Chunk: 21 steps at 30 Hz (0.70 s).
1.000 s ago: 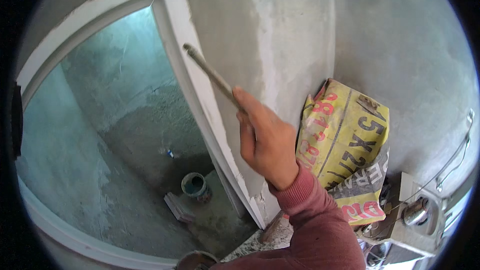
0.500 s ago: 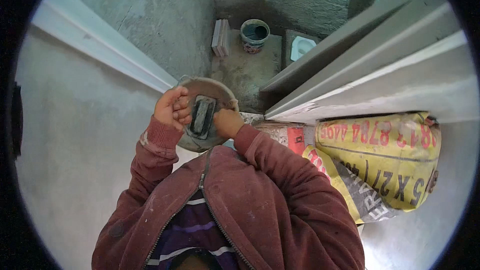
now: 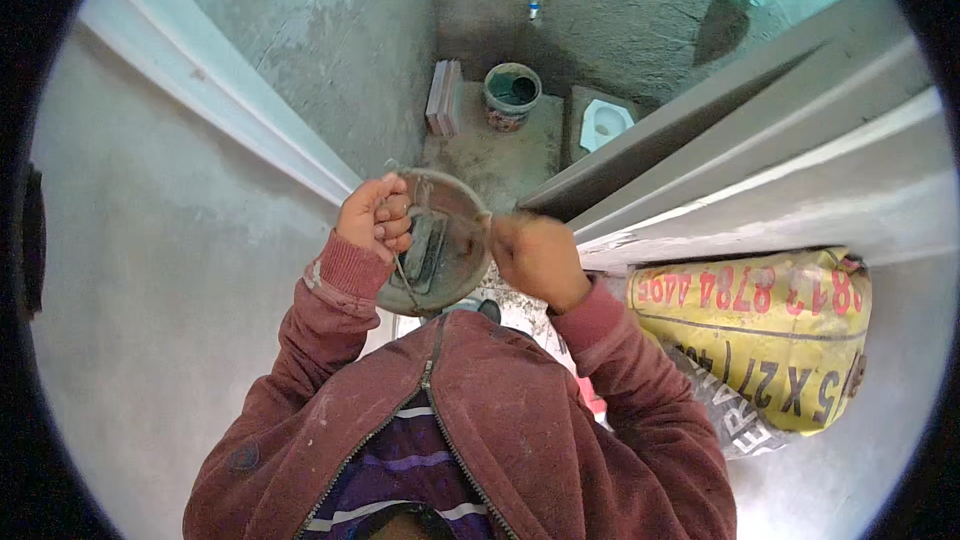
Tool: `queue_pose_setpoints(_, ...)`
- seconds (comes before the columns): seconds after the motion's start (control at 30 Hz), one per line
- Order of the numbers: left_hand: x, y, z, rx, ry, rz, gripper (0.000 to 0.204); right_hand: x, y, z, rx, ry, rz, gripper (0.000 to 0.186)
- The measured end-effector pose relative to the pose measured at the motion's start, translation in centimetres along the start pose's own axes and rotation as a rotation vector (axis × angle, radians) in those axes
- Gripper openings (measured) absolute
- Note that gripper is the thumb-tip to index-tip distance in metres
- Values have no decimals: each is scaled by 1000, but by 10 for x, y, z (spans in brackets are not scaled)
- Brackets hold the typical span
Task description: Applying and smoothing plaster or mortar along the edge of a door frame using a small hand tool.
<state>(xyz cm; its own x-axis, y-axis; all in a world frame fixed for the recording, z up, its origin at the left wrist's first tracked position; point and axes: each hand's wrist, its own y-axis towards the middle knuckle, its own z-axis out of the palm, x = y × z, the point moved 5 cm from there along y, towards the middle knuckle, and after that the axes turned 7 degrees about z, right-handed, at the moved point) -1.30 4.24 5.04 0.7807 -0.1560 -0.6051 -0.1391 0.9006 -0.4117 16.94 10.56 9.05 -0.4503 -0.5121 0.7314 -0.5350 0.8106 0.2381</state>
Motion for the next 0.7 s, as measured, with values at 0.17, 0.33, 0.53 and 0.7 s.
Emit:
queue_pose_setpoints(0.17, 2, -1, 9, -141, 46, 33, 15, -19, -26, -25, -79, -43, 222, 6)
queue_pose_setpoints(0.33, 0, -1, 6, -183, 134, 88, 16, -52, -62, -3, 259, -404, 349, 13)
queue_pose_setpoints(0.53, 6, -6, -20, -272, 141, 141, 19, -3, -55, -159, -546, 194, 87, 23)
queue_pose_setpoints(0.7, 13, -25, -5, -188, 54, 7, 23, 59, -71, -301, -1216, -163, -68, 43)
